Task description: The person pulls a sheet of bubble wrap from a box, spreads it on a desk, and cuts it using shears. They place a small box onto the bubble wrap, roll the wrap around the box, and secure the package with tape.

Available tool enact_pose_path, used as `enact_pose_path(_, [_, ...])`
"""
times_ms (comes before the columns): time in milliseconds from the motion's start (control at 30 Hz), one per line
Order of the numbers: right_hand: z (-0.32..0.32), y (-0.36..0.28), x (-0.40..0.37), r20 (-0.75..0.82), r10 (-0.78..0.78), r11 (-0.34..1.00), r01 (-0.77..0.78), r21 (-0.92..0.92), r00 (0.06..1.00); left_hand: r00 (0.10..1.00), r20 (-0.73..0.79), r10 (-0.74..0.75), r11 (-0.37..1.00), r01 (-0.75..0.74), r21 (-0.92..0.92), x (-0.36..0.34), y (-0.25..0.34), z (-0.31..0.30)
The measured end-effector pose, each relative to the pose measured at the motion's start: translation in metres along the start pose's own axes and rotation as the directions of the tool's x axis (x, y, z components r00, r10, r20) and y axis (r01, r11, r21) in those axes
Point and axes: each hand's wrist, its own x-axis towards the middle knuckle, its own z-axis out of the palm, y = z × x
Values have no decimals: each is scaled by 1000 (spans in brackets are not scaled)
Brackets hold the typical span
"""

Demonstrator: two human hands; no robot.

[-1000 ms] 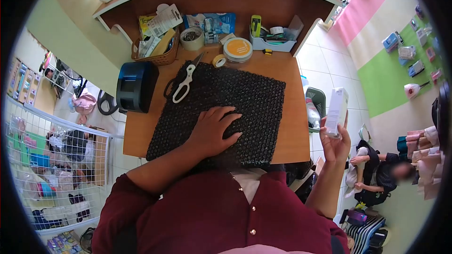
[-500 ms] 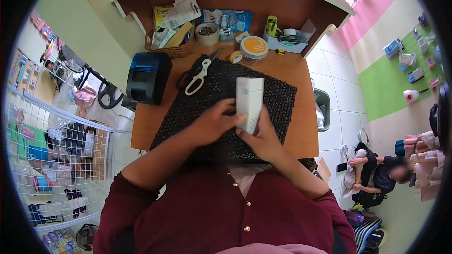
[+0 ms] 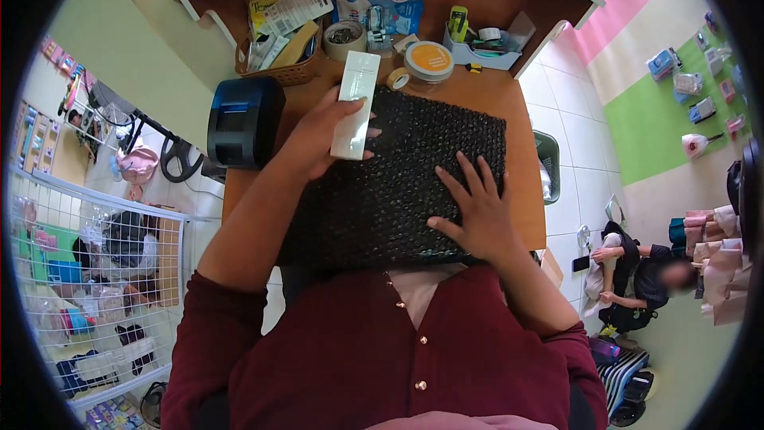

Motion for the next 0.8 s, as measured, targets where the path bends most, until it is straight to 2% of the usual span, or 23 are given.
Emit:
enact_pose_path(67, [-3,16,3,28,-25,1000,24,3,999,999,-17,-34,999,33,-40,4,-5,-5])
enact_pose_path(133, [-7,30,9,74,-72,997,73,-19,995,1000,-17,-6,998,5,-63,7,-11,-8])
enact_pose_path(167, [-11,38,16,47,-78,996,79,-28,996,1000,-15,21,998,-22,-54,10,-8,-8])
enact_pose_path(267, [-18,50,19,121,-102,994,105,-20,987,993,-116,2,994,-15,-110,2,-10,-11])
enact_pose_path(367, [-23,72,28,178,-148,983,164,-83,973,992,-121,41,998,-47,-49,-1,-10,-17])
enact_pose_path(433, [-29,94,36,215,-170,979,189,-72,962,972,-213,101,994,-89,66,-3,-9,-19])
enact_pose_path(467, [-31,100,41,249,-194,975,214,-59,949,972,-214,102,994,-89,67,-1,-13,-25])
enact_pose_path(533, [-48,95,41,293,-137,978,176,-110,946,956,-239,169,979,-136,149,7,-21,-36])
enact_pose_path(600, [-62,78,36,294,68,992,-33,-121,953,958,-228,176,970,-129,207,2,-21,-35])
enact_pose_path(667, [-62,43,30,319,100,993,-75,-90,943,961,-217,171,960,-113,256,-2,-19,-29])
enact_pose_path(733, [-47,-1,24,322,248,944,-302,132,914,996,33,85,990,-81,-113,-2,-17,-20])
enact_pose_path(767, [-37,-21,20,322,254,943,-307,126,912,996,39,85,990,-80,-116,3,-20,-16])
enact_pose_path(800, [-23,-39,17,266,242,960,-270,74,933,995,94,20,972,3,-235,11,-24,-14])
